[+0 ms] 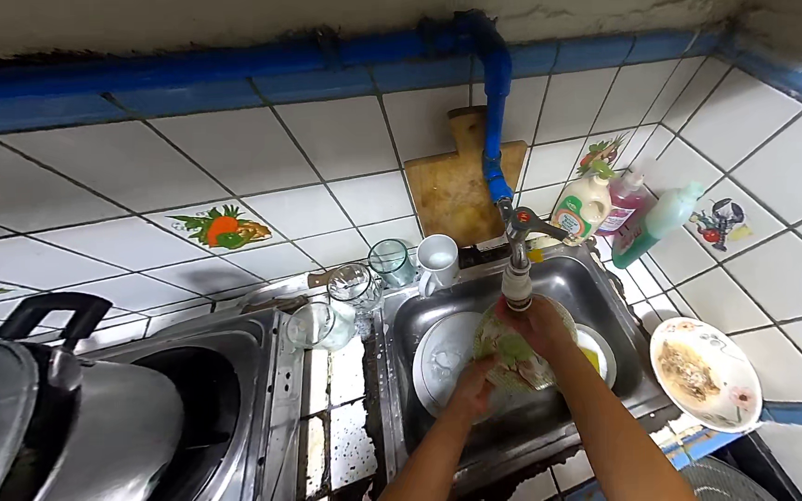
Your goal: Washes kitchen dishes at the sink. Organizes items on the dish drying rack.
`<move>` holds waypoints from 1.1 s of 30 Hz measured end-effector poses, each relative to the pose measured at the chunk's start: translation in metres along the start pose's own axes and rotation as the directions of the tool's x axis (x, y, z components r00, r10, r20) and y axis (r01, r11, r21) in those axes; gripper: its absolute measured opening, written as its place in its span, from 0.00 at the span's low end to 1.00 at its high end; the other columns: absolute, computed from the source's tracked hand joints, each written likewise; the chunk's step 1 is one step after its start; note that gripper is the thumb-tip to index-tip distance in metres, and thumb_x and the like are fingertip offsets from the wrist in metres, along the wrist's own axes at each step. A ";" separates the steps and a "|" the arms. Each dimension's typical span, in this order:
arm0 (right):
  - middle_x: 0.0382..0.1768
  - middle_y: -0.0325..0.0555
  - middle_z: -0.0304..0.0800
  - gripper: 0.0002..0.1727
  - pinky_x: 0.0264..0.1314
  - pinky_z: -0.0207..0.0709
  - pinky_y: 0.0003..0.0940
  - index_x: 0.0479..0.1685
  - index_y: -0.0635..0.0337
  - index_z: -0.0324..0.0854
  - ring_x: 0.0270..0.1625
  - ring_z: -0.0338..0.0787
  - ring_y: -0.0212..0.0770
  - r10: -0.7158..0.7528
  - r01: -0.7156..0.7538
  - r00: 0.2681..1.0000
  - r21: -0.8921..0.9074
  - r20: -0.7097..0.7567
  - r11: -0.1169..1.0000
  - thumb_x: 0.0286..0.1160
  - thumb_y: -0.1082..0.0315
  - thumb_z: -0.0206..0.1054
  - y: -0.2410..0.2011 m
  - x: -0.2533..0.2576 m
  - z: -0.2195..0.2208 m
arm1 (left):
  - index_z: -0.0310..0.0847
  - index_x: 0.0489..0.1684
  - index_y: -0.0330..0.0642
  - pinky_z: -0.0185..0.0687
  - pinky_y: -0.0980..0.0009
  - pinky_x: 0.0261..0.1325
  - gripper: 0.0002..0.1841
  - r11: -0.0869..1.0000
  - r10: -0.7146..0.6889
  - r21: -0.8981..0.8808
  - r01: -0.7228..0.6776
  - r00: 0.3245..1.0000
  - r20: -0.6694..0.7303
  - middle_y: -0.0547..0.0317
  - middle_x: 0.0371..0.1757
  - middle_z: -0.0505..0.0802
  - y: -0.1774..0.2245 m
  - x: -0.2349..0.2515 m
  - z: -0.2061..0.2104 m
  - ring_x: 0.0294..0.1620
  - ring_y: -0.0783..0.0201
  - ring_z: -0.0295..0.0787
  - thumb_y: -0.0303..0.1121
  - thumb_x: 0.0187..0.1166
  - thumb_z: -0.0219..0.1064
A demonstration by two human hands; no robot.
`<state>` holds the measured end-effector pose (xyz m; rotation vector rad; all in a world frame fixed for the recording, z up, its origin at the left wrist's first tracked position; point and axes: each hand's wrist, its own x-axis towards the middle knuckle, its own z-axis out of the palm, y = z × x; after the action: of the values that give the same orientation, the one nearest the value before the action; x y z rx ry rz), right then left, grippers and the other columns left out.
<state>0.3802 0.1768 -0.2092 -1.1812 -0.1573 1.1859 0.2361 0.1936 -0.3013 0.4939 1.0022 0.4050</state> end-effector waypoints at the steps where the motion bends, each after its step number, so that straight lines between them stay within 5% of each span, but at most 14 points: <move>1: 0.45 0.52 0.91 0.14 0.51 0.90 0.33 0.59 0.70 0.73 0.45 0.95 0.40 -0.003 0.002 1.000 0.057 0.020 0.998 0.93 0.75 0.43 -0.001 0.001 -0.001 | 0.68 0.72 0.32 0.87 0.63 0.51 0.18 0.996 0.063 0.058 -0.062 0.998 -0.013 0.45 0.54 0.88 0.010 -0.003 0.000 0.47 0.59 0.89 0.22 0.85 0.59; 4: 0.55 0.56 0.88 0.15 0.58 0.88 0.36 0.65 0.69 0.69 0.54 0.93 0.45 0.004 -0.009 1.000 0.200 0.023 0.980 0.91 0.77 0.41 -0.003 0.002 -0.001 | 0.70 0.71 0.32 0.88 0.64 0.47 0.17 0.970 0.105 0.228 -0.083 0.991 -0.084 0.46 0.50 0.90 0.040 -0.022 -0.007 0.44 0.61 0.90 0.28 0.88 0.59; 8: 0.56 0.55 0.89 0.17 0.56 0.86 0.34 0.70 0.66 0.68 0.53 0.93 0.42 0.149 -0.146 0.989 0.244 0.004 0.959 0.95 0.69 0.41 -0.004 -0.003 0.009 | 0.72 0.69 0.35 0.89 0.62 0.46 0.15 0.985 -0.128 0.101 0.141 0.984 -0.127 0.45 0.49 0.90 0.032 -0.033 -0.033 0.44 0.57 0.91 0.30 0.89 0.56; 10: 0.54 0.55 0.91 0.17 0.55 0.87 0.34 0.70 0.67 0.69 0.52 0.94 0.43 0.197 -0.192 0.980 0.234 0.006 0.953 0.94 0.69 0.43 -0.007 -0.008 0.011 | 0.74 0.64 0.35 0.90 0.62 0.43 0.12 0.988 -0.139 0.051 0.147 0.980 -0.145 0.45 0.46 0.92 0.016 -0.031 -0.036 0.41 0.57 0.92 0.28 0.87 0.57; 16: 0.54 0.56 0.90 0.20 0.56 0.88 0.33 0.69 0.68 0.68 0.51 0.95 0.42 0.201 -0.205 0.979 0.191 0.041 0.960 0.81 0.85 0.45 -0.026 -0.028 0.007 | 0.74 0.69 0.26 0.83 0.63 0.61 0.18 0.925 0.262 0.313 -0.215 0.958 -0.119 0.42 0.61 0.87 0.017 -0.022 -0.028 0.56 0.61 0.86 0.17 0.81 0.62; 19: 0.52 0.54 0.90 0.21 0.53 0.88 0.33 0.69 0.67 0.69 0.49 0.95 0.42 0.226 -0.228 0.972 0.016 0.060 0.974 0.80 0.86 0.45 -0.039 -0.036 0.003 | 0.79 0.69 0.25 0.78 0.71 0.72 0.19 0.710 0.486 0.486 -0.509 0.854 0.185 0.43 0.67 0.89 0.029 -0.014 -0.023 0.66 0.68 0.85 0.14 0.80 0.59; 21: 0.49 0.50 0.92 0.19 0.47 0.88 0.31 0.70 0.66 0.72 0.42 0.95 0.38 0.215 -0.199 0.976 -0.253 0.038 0.947 0.85 0.80 0.47 -0.052 -0.045 -0.004 | 0.82 0.68 0.26 0.75 0.67 0.77 0.19 0.426 0.561 0.570 -0.703 0.699 0.443 0.40 0.68 0.89 0.040 -0.004 -0.013 0.71 0.62 0.85 0.15 0.79 0.58; 24: 0.45 0.44 0.93 0.16 0.38 0.82 0.26 0.65 0.66 0.82 0.33 0.89 0.30 -0.089 0.038 0.995 -0.674 -0.042 0.738 0.90 0.74 0.52 -0.065 -0.067 -0.017 | 0.87 0.60 0.26 0.80 0.54 0.74 0.17 0.010 0.601 0.516 -0.857 0.418 0.682 0.36 0.61 0.92 0.054 0.008 0.011 0.65 0.48 0.91 0.16 0.77 0.60; 27: 0.36 0.46 0.91 0.15 0.40 0.83 0.32 0.43 0.68 0.88 0.32 0.88 0.33 -0.432 0.196 0.900 -0.833 -0.057 0.517 0.81 0.79 0.52 -0.050 -0.087 -0.041 | 0.92 0.53 0.29 0.83 0.50 0.71 0.16 -0.176 0.569 0.452 -0.875 0.284 0.772 0.36 0.59 0.93 0.067 0.015 0.027 0.63 0.43 0.92 0.15 0.74 0.60; 28: 0.31 0.46 0.90 0.15 0.39 0.82 0.35 0.38 0.68 0.88 0.30 0.87 0.34 -0.403 0.152 0.912 -0.847 -0.079 0.509 0.79 0.79 0.52 -0.040 -0.091 -0.046 | 0.93 0.53 0.31 0.81 0.48 0.72 0.17 -0.241 0.537 0.441 -0.865 0.260 0.803 0.36 0.59 0.93 0.072 0.015 0.029 0.64 0.41 0.91 0.14 0.72 0.60; 31: 0.35 0.51 0.92 0.15 0.46 0.85 0.40 0.44 0.69 0.88 0.35 0.91 0.40 -0.013 -0.086 0.995 -0.892 -0.103 0.443 0.84 0.76 0.53 0.003 -0.075 -0.050 | 0.95 0.52 0.39 0.72 0.36 0.76 0.22 -0.459 0.409 0.389 -0.799 0.198 0.891 0.43 0.58 0.95 0.093 0.010 0.024 0.67 0.37 0.88 0.10 0.64 0.62; 33: 0.51 0.61 0.91 0.16 0.61 0.82 0.50 0.56 0.70 0.86 0.53 0.92 0.53 0.135 -0.136 0.986 -0.942 -0.099 0.307 0.87 0.71 0.55 0.032 -0.049 -0.050 | 0.94 0.55 0.42 0.67 0.30 0.77 0.26 -0.543 0.335 0.385 -0.746 0.228 0.914 0.46 0.61 0.95 0.105 0.005 0.014 0.69 0.36 0.87 0.08 0.62 0.62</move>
<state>0.3709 0.1044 -0.2332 -2.2986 -0.8938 1.2359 0.2405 0.2797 -0.2396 2.6778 0.1762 0.6848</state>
